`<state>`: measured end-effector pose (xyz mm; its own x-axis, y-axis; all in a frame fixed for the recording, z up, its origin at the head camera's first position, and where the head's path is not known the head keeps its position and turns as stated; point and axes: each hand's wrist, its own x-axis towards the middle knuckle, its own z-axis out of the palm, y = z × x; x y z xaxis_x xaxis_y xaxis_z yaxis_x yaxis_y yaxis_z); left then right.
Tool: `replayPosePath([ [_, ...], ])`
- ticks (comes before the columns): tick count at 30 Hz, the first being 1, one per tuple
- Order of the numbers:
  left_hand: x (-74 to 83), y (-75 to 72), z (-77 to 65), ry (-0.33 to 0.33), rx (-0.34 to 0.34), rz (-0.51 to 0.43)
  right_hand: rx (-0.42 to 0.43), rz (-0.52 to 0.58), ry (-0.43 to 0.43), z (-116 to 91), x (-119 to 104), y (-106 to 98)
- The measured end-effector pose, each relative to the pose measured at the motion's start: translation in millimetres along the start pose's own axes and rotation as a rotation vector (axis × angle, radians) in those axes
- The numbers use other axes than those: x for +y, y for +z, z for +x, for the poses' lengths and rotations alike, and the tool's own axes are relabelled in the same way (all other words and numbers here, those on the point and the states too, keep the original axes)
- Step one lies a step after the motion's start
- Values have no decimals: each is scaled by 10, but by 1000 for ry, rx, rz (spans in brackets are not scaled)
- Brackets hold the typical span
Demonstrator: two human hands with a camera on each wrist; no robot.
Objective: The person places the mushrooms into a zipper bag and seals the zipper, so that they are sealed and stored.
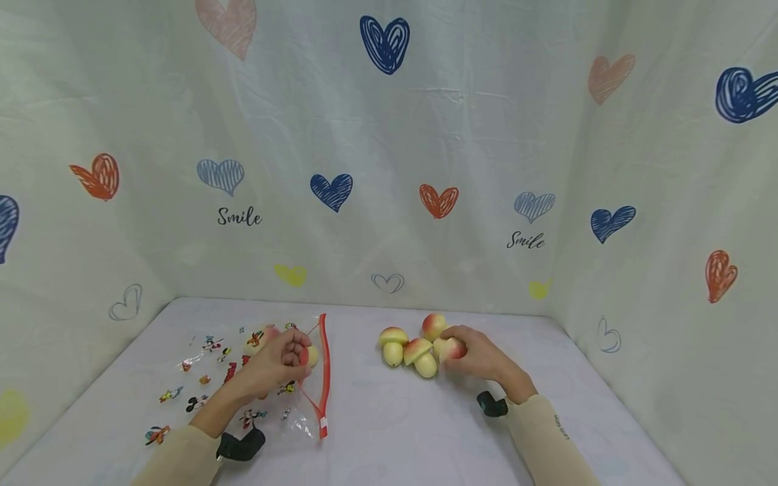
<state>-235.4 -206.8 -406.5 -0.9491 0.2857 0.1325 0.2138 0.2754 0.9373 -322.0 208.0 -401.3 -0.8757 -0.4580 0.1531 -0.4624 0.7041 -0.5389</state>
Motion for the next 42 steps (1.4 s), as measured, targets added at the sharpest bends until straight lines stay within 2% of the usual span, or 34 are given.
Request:
replayPosePath([
  [11,5,-1,-3,-3,0,-4,34,9,-25,-14,-99,-53],
  [19,5,2,-3,1,5,8,47,-10,-120,-19,-209,-49],
  [28,14,7,-4,-11,7,0,28,26,-124,-43,-325,-22],
  [37,26,6,-5,-14,0,-16,52,-6,-226,-39,-416,19],
  [42,23,8,-9,-10,-1,-19,47,0,-245,-55,-483,46],
])
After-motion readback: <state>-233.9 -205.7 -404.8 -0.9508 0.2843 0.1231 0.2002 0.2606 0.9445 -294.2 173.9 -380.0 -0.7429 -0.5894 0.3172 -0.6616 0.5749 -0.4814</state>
